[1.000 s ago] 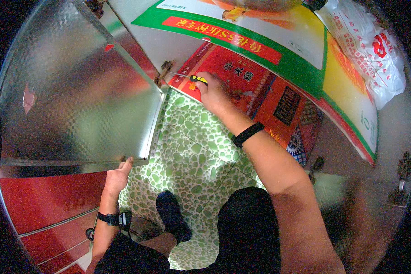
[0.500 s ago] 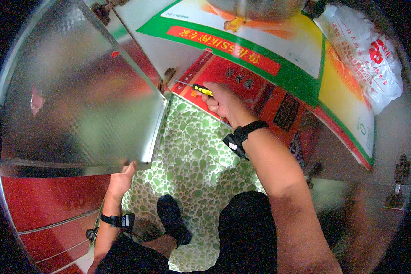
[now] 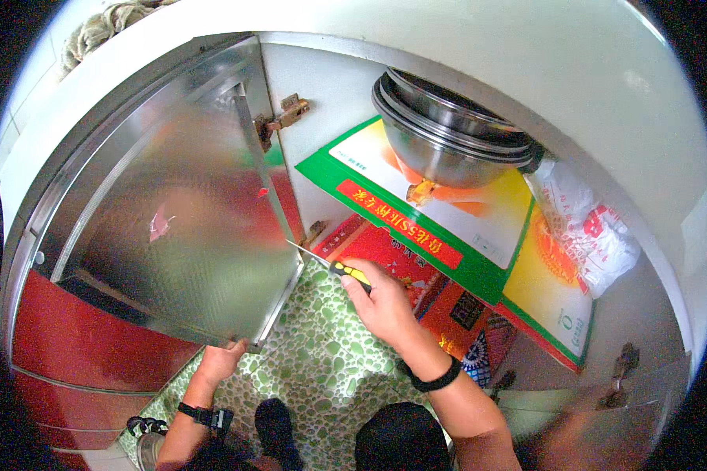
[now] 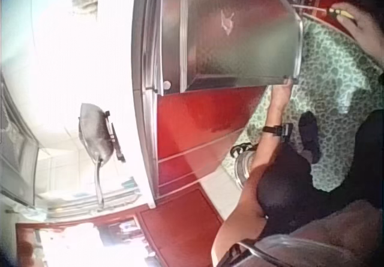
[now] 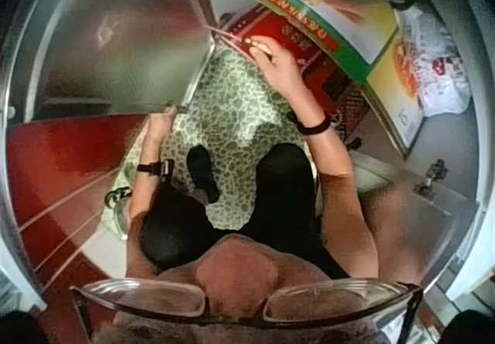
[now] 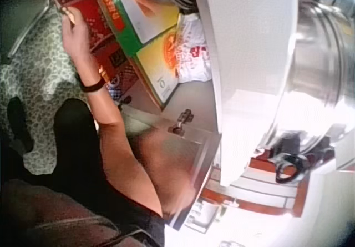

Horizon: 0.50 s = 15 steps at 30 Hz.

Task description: Repairing a kitchen cabinet door hinge using a utility knife and a screwdriver.

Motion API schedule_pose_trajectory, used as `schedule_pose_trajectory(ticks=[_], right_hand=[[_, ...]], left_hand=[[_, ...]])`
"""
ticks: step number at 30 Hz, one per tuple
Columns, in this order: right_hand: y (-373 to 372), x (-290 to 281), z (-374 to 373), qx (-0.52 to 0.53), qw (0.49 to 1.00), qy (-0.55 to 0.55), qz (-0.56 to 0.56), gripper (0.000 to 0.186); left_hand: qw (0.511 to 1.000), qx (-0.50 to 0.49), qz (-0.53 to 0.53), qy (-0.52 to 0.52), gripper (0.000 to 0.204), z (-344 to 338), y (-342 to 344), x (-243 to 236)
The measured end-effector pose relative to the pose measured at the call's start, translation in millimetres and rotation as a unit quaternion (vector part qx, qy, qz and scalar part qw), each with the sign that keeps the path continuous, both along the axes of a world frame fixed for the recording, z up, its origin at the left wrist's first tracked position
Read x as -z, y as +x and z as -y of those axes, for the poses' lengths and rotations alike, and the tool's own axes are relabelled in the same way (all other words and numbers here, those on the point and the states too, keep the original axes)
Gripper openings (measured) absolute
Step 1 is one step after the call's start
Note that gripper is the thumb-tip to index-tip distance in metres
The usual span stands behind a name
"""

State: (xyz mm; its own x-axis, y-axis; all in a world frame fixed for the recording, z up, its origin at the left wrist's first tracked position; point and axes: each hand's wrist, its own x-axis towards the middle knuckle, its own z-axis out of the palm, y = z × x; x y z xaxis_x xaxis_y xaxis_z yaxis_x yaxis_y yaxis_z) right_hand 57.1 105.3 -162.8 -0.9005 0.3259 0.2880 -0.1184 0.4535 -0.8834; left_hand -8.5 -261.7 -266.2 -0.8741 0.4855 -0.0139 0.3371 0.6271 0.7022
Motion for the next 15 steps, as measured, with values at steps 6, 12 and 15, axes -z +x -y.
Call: schedule_pose_trajectory(ticks=[6,12,15], right_hand=[[-21,-104,-17,0.095,0.961,0.19,-0.174,0.031],[-65,-109,-48,0.134,0.945,0.2,-0.222,0.028],[-73,-103,-44,0.114,0.947,0.187,-0.235,0.028]], left_hand=[[0.998,-0.033,0.046,-0.004,0.027,-6,0,-12],[1.0,0.014,-0.004,-0.025,0.026,-9,-1,-8],[0.964,0.138,-0.168,-0.154,0.027,14,-7,8]])
